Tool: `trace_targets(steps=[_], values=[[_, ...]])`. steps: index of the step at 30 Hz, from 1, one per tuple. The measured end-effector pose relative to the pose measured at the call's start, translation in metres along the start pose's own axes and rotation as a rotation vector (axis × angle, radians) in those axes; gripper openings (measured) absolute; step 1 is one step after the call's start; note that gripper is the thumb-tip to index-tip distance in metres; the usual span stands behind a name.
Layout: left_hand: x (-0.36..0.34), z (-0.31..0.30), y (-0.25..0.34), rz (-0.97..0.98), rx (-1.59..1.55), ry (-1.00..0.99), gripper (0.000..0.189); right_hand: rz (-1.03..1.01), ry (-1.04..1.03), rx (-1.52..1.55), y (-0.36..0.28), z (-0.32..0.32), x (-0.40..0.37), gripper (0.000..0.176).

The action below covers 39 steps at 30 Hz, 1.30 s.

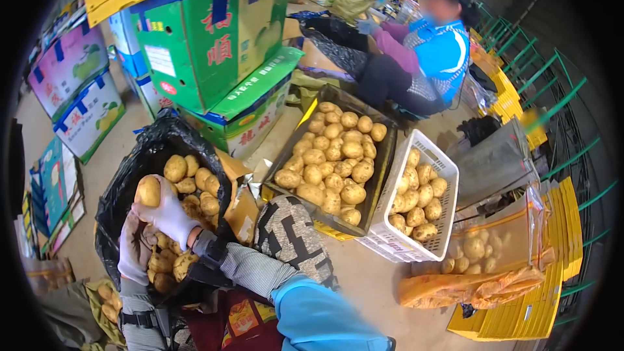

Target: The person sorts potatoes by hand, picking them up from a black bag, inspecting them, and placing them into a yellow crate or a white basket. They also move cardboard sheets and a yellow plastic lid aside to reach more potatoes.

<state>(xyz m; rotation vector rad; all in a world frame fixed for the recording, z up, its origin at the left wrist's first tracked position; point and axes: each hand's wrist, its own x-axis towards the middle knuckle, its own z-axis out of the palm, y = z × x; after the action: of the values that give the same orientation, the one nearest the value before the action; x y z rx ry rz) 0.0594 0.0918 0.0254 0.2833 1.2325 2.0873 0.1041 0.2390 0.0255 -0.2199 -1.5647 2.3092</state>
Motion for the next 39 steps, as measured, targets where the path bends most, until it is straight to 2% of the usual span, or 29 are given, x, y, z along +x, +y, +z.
trace_targets(steps=[2, 3, 4, 5, 7, 8, 9, 10, 12, 15, 16, 18, 19, 20, 22, 23, 24, 25, 26, 27, 28, 29, 30, 32, 34, 35, 36, 38, 39], values=[[-0.003, 0.005, -0.003, 0.017, 0.139, -0.063, 0.047, 0.258, -0.134, 0.475, -0.015, -0.038, 0.010, 0.058], [-0.003, 0.007, -0.002, -0.014, 0.125, -0.036, 0.050, 0.299, 0.019, 0.582, -0.041, -0.055, -0.001, 0.060], [-0.001, 0.011, 0.001, -0.042, 0.107, -0.005, 0.052, 0.184, 0.013, 0.529, -0.037, -0.084, 0.006, 0.064], [-0.002, 0.014, 0.001, -0.026, 0.124, 0.050, 0.054, 0.147, 0.019, 0.467, -0.066, -0.114, 0.005, 0.068], [-0.003, 0.017, 0.002, -0.012, 0.163, 0.132, 0.059, -0.063, 0.187, 0.218, -0.095, -0.182, 0.001, 0.067], [-0.003, 0.018, 0.003, -0.011, 0.183, 0.126, 0.058, -0.104, 0.338, 0.064, -0.107, -0.214, -0.001, 0.066], [-0.003, 0.019, 0.003, -0.010, 0.203, 0.120, 0.057, -0.020, 0.487, -0.021, -0.117, -0.249, -0.006, 0.064], [-0.003, 0.020, 0.003, -0.009, 0.220, 0.116, 0.055, 0.064, 0.635, -0.088, -0.114, -0.286, -0.005, 0.075], [0.000, 0.018, 0.000, -0.023, 0.217, 0.151, 0.057, 0.256, 0.857, -0.207, -0.094, -0.357, -0.003, 0.084], [0.007, 0.017, -0.003, -0.041, 0.217, 0.206, 0.059, 0.165, 0.990, -0.467, -0.029, -0.439, 0.016, 0.091], [0.009, 0.015, -0.005, -0.047, 0.221, 0.217, 0.059, 0.260, 1.066, -0.781, -0.016, -0.444, 0.025, 0.091], [0.013, 0.013, -0.006, -0.051, 0.227, 0.229, 0.059, 0.384, 0.878, -1.280, 0.029, -0.473, 0.038, 0.090], [0.015, 0.013, -0.005, -0.049, 0.228, 0.234, 0.059, 0.583, 0.654, -1.155, 0.033, -0.475, 0.040, 0.088], [0.015, 0.013, -0.004, -0.045, 0.230, 0.241, 0.059, 0.702, 0.586, -1.276, 0.047, -0.467, 0.042, 0.086], [0.014, 0.010, 0.001, -0.035, 0.222, 0.267, 0.059, 0.753, 0.604, -1.294, 0.030, -0.445, 0.043, 0.085], [0.013, 0.010, 0.004, -0.029, 0.209, 0.289, 0.059, 0.704, 0.586, -1.166, 0.042, -0.468, 0.041, 0.084], [0.013, 0.008, 0.006, -0.018, 0.191, 0.316, 0.058, 0.684, 0.510, -1.149, 0.022, -0.464, 0.038, 0.082], [0.012, 0.006, 0.010, -0.004, 0.175, 0.339, 0.055, 0.619, 0.484, -1.144, 0.053, -0.516, 0.038, 0.079], [0.011, 0.000, 0.013, 0.015, 0.149, 0.365, 0.053, 0.745, 0.553, -1.215, 0.008, -0.483, 0.039, 0.075], [0.008, 0.003, 0.019, 0.032, 0.193, 0.466, 0.048, 0.611, 0.647, -1.422, -0.006, -0.467, 0.036, 0.071], [0.005, -0.008, 0.022, 0.045, 0.158, 0.546, 0.036, 0.353, 0.670, -0.945, 0.027, -0.530, 0.037, 0.071], [0.000, -0.017, 0.024, 0.111, 0.105, 0.598, 0.019, 0.149, 0.688, -0.972, -0.003, -0.485, 0.038, 0.067], [-0.002, -0.027, 0.028, 0.126, 0.111, 0.670, 0.010, -0.036, 0.627, -1.013, -0.008, -0.473, 0.049, 0.061], [-0.010, -0.029, 0.038, 0.239, 0.009, 0.755, 0.021, 0.081, 0.414, -0.837, -0.052, -0.388, 0.064, 0.053], [-0.020, -0.060, 0.041, 0.289, -0.062, 0.642, 0.017, -0.007, 0.144, -0.906, -0.072, -0.287, 0.074, 0.046], [-0.023, -0.050, 0.049, 0.318, -0.099, 0.708, 0.010, -0.010, -0.022, -0.928, -0.080, -0.229, 0.076, 0.046], [-0.024, -0.039, 0.058, 0.344, -0.137, 0.771, 0.011, 0.030, -0.176, -0.889, -0.074, -0.184, 0.079, 0.046], [-0.030, -0.062, 0.056, 0.356, -0.148, 0.701, 0.021, 0.195, -0.459, -0.796, -0.043, -0.104, 0.074, 0.045], [-0.029, -0.067, 0.057, 0.345, -0.188, 0.689, 0.024, 0.096, -0.651, -1.027, -0.025, -0.070, 0.074, 0.051]])
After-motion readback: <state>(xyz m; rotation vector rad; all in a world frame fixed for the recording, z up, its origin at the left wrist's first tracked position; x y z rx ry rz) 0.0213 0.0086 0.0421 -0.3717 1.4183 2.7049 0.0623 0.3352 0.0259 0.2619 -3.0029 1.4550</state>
